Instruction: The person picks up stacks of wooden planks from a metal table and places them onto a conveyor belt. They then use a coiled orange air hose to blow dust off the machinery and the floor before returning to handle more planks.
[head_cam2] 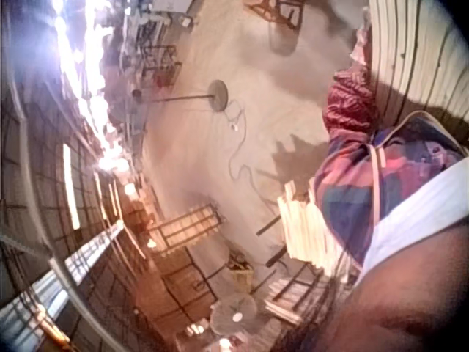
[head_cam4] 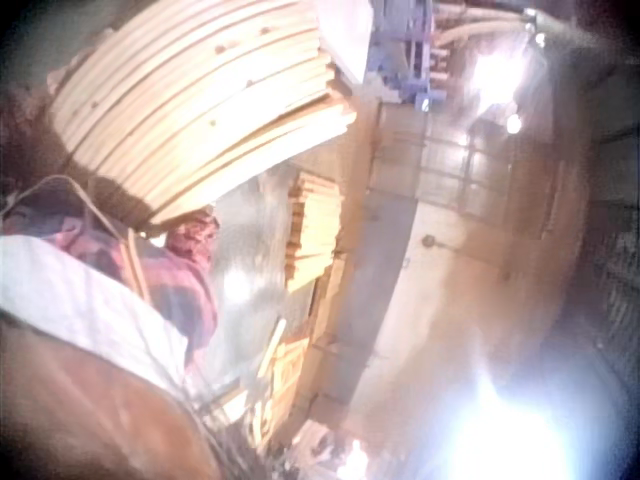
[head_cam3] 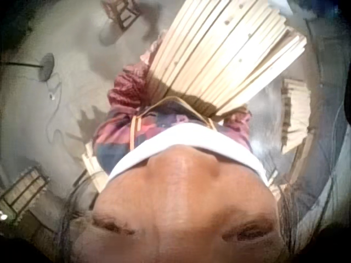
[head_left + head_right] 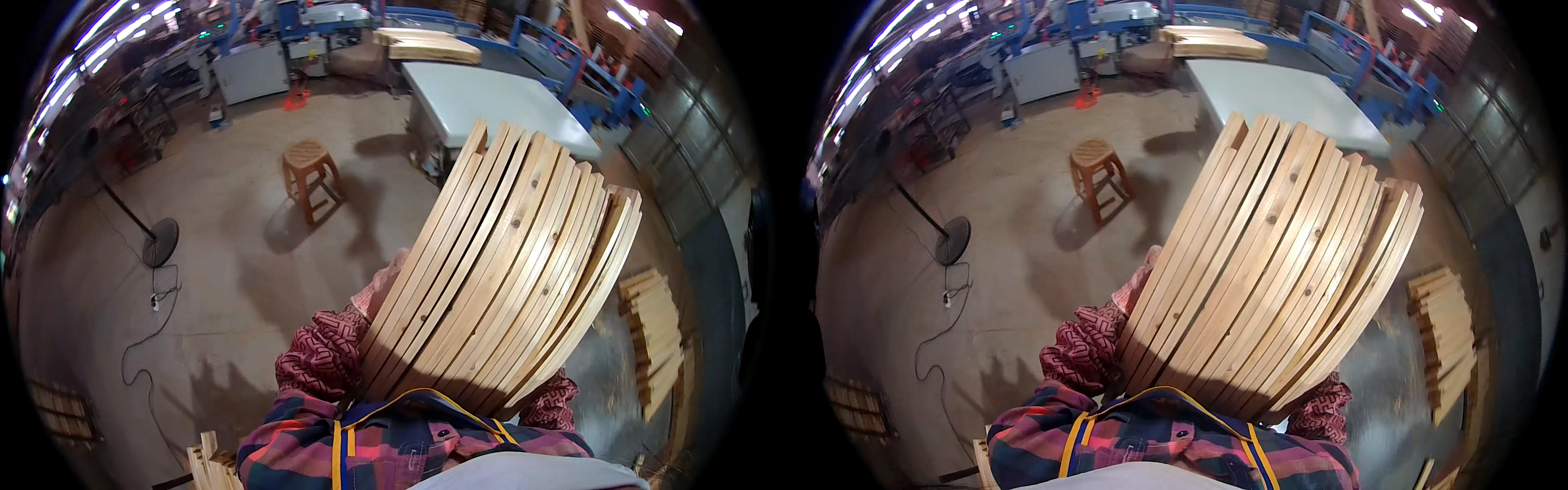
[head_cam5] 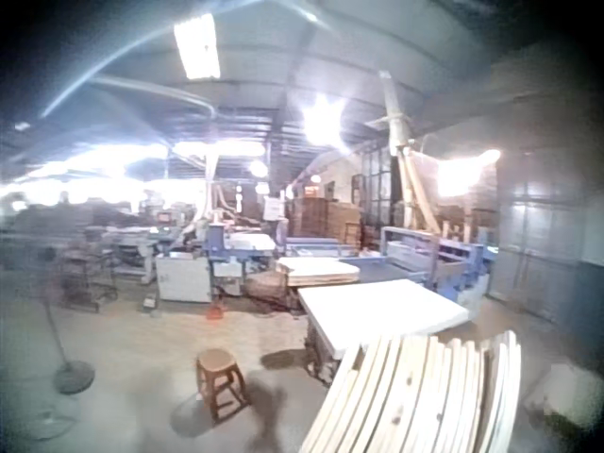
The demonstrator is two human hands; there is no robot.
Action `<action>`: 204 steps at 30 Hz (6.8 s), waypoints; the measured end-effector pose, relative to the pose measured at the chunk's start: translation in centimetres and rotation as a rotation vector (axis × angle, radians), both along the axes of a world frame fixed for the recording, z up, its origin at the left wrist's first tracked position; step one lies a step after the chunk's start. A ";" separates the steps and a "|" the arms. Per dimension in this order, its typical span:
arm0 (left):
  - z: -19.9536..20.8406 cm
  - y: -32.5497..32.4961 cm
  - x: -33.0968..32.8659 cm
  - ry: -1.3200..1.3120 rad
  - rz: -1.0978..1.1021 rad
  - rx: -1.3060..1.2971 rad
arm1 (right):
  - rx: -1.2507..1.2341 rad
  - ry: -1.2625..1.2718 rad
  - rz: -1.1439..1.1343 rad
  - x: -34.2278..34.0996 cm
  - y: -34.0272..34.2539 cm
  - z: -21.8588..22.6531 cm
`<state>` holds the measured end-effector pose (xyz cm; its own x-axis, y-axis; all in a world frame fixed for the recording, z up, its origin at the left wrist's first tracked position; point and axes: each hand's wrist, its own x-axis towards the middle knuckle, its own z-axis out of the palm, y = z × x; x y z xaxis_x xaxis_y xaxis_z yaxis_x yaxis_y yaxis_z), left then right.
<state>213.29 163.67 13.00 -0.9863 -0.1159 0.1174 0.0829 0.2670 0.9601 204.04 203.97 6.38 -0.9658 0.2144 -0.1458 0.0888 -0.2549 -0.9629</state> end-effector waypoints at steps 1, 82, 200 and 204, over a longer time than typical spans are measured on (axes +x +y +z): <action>-0.3 0.2 -0.7 -0.014 0.025 0.050 | -0.003 0.005 0.013 -0.7 0.3 -0.5; 18.8 -2.3 -31.3 -0.137 -0.892 0.600 | 0.059 -0.194 0.070 4.9 -24.2 24.8; 13.5 -37.6 -47.6 0.719 -0.414 -0.693 | 1.796 -0.638 -0.362 -26.9 -26.4 16.5; 14.3 -40.5 -52.0 0.764 -0.358 -0.719 | 1.780 -0.585 -0.254 -26.8 -26.8 16.5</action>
<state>161.31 123.20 27.26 -0.5888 0.5007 0.6345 0.7707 0.5843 0.2541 177.20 177.13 22.83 -0.8092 0.5746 0.1228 0.5833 0.8107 0.0501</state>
